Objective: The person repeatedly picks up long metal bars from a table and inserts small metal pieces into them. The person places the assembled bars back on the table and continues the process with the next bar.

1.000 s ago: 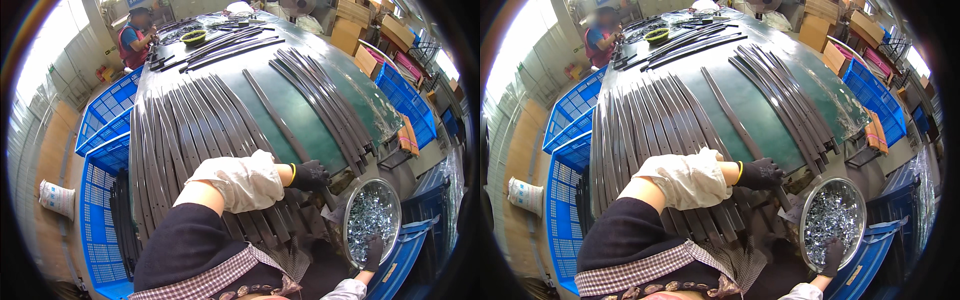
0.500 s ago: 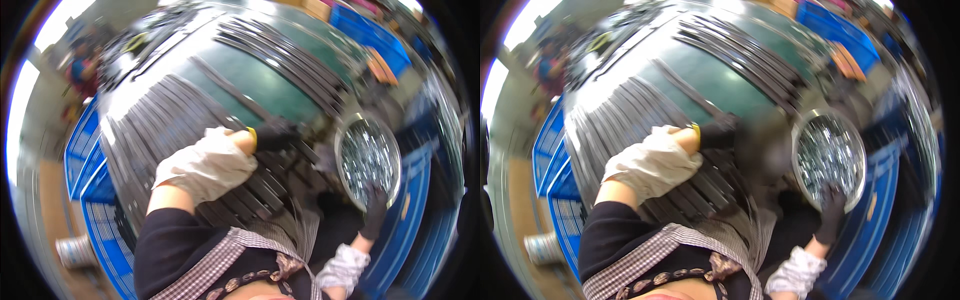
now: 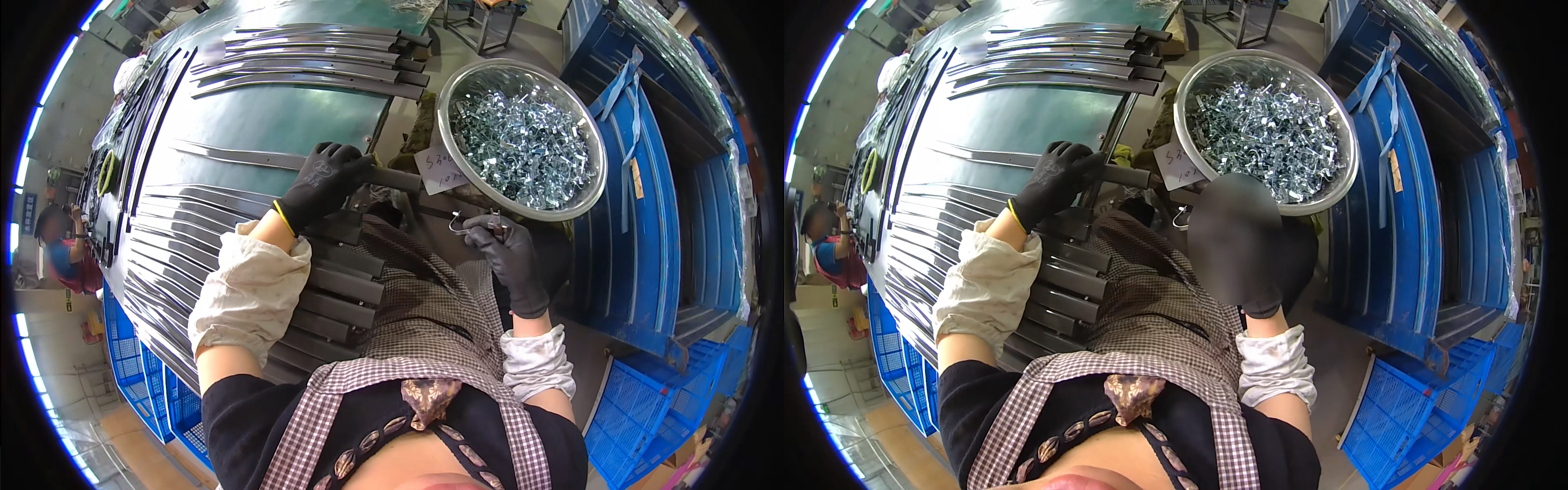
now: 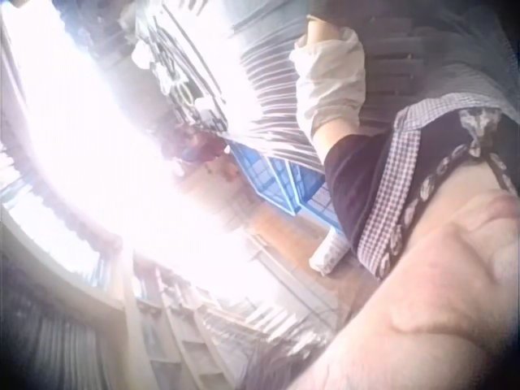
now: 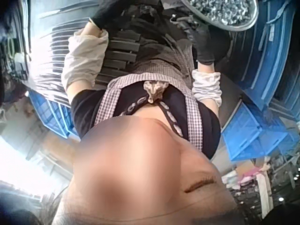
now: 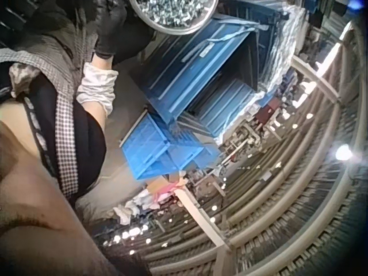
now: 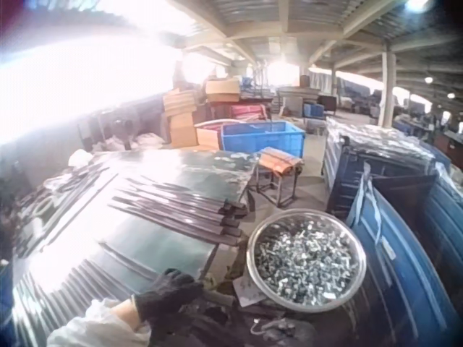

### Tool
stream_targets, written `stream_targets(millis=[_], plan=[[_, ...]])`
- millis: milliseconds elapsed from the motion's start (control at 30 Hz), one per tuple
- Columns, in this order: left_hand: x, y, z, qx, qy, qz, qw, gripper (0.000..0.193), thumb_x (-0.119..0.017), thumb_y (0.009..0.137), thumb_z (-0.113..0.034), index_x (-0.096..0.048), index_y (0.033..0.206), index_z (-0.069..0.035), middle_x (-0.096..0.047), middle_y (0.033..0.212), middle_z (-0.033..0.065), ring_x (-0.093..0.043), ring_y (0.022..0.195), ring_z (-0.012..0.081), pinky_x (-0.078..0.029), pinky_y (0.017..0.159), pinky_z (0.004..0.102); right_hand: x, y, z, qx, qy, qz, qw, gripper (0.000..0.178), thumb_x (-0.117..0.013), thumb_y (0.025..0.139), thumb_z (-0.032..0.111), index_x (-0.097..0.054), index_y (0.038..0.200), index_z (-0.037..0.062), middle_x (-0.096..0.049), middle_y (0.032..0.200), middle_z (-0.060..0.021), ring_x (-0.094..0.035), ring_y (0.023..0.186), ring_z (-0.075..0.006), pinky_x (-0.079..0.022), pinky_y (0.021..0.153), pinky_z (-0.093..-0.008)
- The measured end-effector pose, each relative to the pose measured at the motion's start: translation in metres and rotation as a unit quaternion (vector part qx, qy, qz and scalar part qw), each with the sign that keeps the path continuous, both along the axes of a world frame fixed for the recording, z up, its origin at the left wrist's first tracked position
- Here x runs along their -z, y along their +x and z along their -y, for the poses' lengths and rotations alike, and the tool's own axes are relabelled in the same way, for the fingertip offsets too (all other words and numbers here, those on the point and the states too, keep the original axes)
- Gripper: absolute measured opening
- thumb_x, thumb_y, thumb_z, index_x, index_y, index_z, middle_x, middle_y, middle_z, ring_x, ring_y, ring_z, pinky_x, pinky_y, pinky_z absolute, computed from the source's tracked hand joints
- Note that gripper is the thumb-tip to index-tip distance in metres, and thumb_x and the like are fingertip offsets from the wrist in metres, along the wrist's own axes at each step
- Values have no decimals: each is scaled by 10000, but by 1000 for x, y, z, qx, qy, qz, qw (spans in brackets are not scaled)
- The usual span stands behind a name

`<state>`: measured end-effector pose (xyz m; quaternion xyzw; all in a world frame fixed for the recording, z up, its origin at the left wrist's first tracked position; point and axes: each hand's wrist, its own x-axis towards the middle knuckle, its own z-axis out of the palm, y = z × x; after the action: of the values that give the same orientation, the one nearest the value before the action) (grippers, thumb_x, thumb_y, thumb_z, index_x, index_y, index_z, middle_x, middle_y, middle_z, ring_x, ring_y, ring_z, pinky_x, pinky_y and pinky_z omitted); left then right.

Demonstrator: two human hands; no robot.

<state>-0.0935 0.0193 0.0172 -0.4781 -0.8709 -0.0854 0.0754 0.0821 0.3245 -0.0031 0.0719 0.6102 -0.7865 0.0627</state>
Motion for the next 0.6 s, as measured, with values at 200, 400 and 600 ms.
stream_targets(millis=[200, 400, 600], plan=[[3, 11, -5, -32, -48, 2, 998, 345, -684, 821, -135, -651, 1165, -149, -615, 1037, 93, -619, 950, 299, -534, 779, 400, 59, 2, -3, 19, 101, -43, 994, 163, -658, 954, 67, -699, 1085, -20, -696, 917, -35, -630, 833, -81, -522, 773, -235], [5, 8, -7, 46, 5, 23, 999, 394, -687, 790, -123, -640, 1181, -119, -603, 1039, 110, -622, 934, 311, -547, 786, 395, 36, -1, 13, -8, 41, -70, 997, 149, -668, 940, 40, -707, 1078, -3, -708, 937, -35, -653, 861, -90, -530, 812, -236], [9, -1, -14, 63, 44, 47, 996, 343, -679, 846, -116, -634, 1177, -36, -605, 1043, 122, -617, 869, 305, -527, 754, 379, 73, 1, 24, -3, 40, -81, 996, 158, -685, 928, 22, -710, 1080, -8, -722, 992, -46, -671, 894, -95, -537, 839, -248]])
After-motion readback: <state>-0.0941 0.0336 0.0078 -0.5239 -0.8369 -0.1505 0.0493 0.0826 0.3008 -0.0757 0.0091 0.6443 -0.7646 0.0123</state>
